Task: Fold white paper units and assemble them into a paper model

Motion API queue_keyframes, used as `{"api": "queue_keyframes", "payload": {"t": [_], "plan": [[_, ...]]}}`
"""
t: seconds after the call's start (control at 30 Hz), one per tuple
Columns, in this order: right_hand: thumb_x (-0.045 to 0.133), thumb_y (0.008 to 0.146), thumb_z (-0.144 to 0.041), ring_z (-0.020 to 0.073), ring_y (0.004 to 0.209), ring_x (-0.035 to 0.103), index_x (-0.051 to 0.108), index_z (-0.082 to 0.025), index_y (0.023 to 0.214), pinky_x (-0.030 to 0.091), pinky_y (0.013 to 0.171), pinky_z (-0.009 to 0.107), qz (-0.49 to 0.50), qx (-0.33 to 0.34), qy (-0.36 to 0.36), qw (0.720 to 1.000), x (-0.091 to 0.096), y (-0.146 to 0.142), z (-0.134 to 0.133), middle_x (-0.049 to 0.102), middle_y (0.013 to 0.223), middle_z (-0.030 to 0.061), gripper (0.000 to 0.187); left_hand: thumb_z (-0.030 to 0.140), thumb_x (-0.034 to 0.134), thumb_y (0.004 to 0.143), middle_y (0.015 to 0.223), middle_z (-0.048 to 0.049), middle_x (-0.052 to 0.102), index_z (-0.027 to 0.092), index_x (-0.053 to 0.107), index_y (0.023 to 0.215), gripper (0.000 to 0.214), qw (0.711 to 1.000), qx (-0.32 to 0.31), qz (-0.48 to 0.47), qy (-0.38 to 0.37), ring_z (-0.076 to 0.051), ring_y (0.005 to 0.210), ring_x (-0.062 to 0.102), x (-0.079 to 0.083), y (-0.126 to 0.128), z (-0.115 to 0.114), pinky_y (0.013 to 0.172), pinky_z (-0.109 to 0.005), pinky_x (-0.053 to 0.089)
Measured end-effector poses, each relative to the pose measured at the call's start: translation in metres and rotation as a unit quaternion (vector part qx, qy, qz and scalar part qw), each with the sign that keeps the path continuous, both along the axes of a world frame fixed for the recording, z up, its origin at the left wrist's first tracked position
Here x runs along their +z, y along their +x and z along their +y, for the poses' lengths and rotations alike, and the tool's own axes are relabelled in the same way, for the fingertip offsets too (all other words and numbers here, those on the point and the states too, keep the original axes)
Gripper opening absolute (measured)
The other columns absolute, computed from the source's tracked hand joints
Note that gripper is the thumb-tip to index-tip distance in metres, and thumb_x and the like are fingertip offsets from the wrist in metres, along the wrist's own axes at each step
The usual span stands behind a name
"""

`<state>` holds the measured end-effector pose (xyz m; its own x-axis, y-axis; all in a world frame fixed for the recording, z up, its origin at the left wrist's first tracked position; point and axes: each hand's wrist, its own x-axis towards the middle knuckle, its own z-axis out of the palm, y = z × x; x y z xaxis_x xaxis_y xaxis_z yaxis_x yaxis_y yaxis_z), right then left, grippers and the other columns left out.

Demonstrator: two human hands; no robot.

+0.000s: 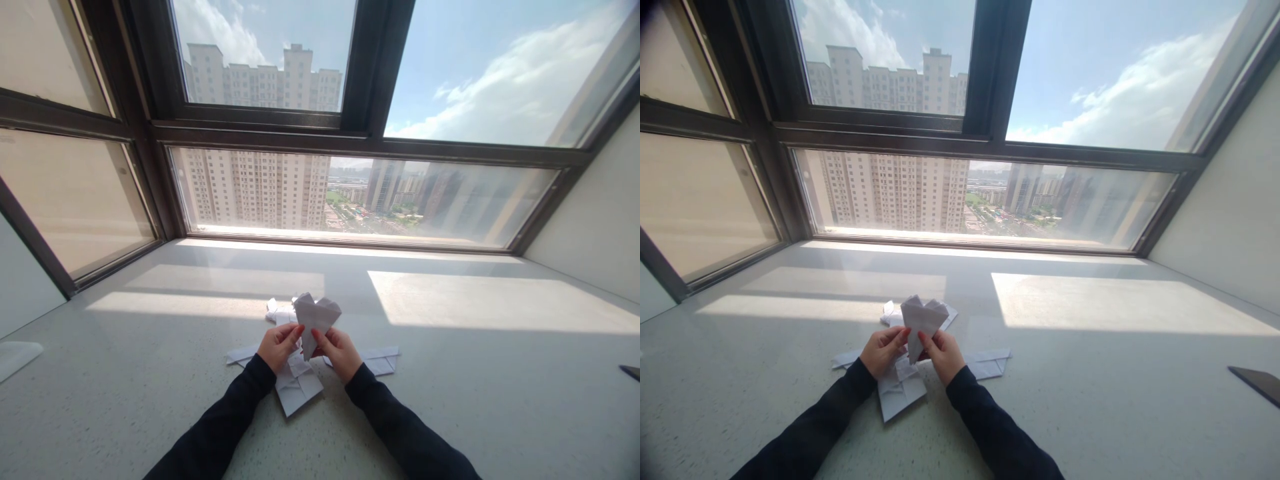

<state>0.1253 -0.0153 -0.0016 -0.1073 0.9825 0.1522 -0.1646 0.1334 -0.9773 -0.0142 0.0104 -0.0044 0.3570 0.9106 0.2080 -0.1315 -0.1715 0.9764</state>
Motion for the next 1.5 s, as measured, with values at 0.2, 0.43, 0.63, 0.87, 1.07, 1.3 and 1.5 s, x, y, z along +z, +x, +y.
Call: {"api": "queue_keyframes", "payload": {"t": [0.2, 0.43, 0.63, 0.87, 1.07, 1.3, 1.5], "plan": [[0.058, 0.063, -0.047, 0.0159, 0.049, 0.058, 0.059, -0.014, 0.071, 0.048, 0.050, 0.030, -0.019, -0.014, -0.001, 1.000, -0.003, 0.002, 0.002, 0.061, 0.054, 0.0003, 0.034, 0.048, 0.056, 0.065, 0.067, -0.0043, 0.065, 0.012, 0.065, 0.085, 0.042, 1.000, 0.006, 0.012, 0.004, -0.018, 0.066, 0.057, 0.003, 0.001, -0.003, 0.059, -0.025, 0.045], [0.052, 0.068, -0.046, 0.0171, 0.054, 0.059, 0.061, -0.013, 0.074, 0.048, 0.052, 0.029, -0.079, -0.002, 0.049, 0.996, 0.003, 0.003, 0.000, 0.063, 0.058, 0.0028, 0.035, 0.046, 0.060, 0.062, 0.080, -0.0055, 0.066, 0.013, 0.065, 0.086, 0.042, 0.995, -0.023, -0.093, -0.037, -0.023, 0.082, 0.057, 0.008, 0.002, -0.004, 0.079, -0.036, 0.043], [0.045, 0.075, -0.036, 0.0190, 0.063, 0.060, 0.063, -0.016, 0.075, 0.046, 0.058, 0.028, -0.283, -0.136, 0.167, 0.935, 0.009, 0.013, -0.002, 0.067, 0.069, 0.0062, 0.027, 0.050, 0.055, 0.065, 0.102, -0.0087, 0.059, 0.014, 0.060, 0.097, 0.048, 0.991, -0.018, -0.124, -0.047, -0.025, 0.099, 0.049, 0.006, 0.003, -0.003, 0.089, -0.038, 0.035], [0.042, 0.075, -0.034, 0.0182, 0.056, 0.061, 0.063, -0.016, 0.064, 0.043, 0.051, 0.023, -0.416, -0.157, 0.171, 0.879, 0.004, 0.011, 0.000, 0.066, 0.058, 0.0054, 0.031, 0.020, 0.062, 0.061, 0.127, -0.0060, 0.037, 0.025, 0.030, 0.124, 0.071, 0.979, -0.060, -0.194, -0.010, -0.025, 0.117, 0.030, 0.003, 0.011, -0.010, 0.095, -0.036, 0.025], [0.041, 0.076, -0.032, 0.0183, 0.059, 0.062, 0.065, -0.014, 0.068, 0.044, 0.054, 0.022, -0.431, -0.159, 0.160, 0.874, 0.005, 0.008, -0.001, 0.068, 0.065, 0.0084, 0.030, 0.010, 0.057, 0.054, 0.126, -0.0033, 0.037, 0.028, 0.032, 0.120, 0.073, 0.977, -0.080, -0.197, -0.007, -0.025, 0.117, 0.029, -0.009, 0.015, -0.008, 0.094, -0.037, 0.025], [0.044, 0.075, -0.029, 0.0165, 0.052, 0.060, 0.066, -0.015, 0.066, 0.042, 0.050, 0.021, -0.467, -0.156, 0.152, 0.857, 0.008, 0.006, -0.003, 0.067, 0.060, 0.0067, 0.028, 0.024, 0.058, 0.068, 0.116, -0.0069, 0.044, 0.021, 0.038, 0.112, 0.049, 0.982, -0.061, -0.178, 0.009, -0.024, 0.110, 0.036, -0.013, 0.017, -0.007, 0.092, -0.037, 0.027], [0.041, 0.075, -0.030, 0.0171, 0.056, 0.060, 0.065, -0.015, 0.071, 0.043, 0.052, 0.023, -0.452, -0.154, 0.159, 0.864, 0.006, 0.006, -0.004, 0.066, 0.063, 0.0064, 0.028, 0.026, 0.058, 0.069, 0.104, -0.0053, 0.052, 0.018, 0.042, 0.103, 0.038, 0.985, -0.043, -0.169, 0.015, -0.023, 0.103, 0.043, -0.007, 0.017, -0.013, 0.088, -0.035, 0.031]]}}
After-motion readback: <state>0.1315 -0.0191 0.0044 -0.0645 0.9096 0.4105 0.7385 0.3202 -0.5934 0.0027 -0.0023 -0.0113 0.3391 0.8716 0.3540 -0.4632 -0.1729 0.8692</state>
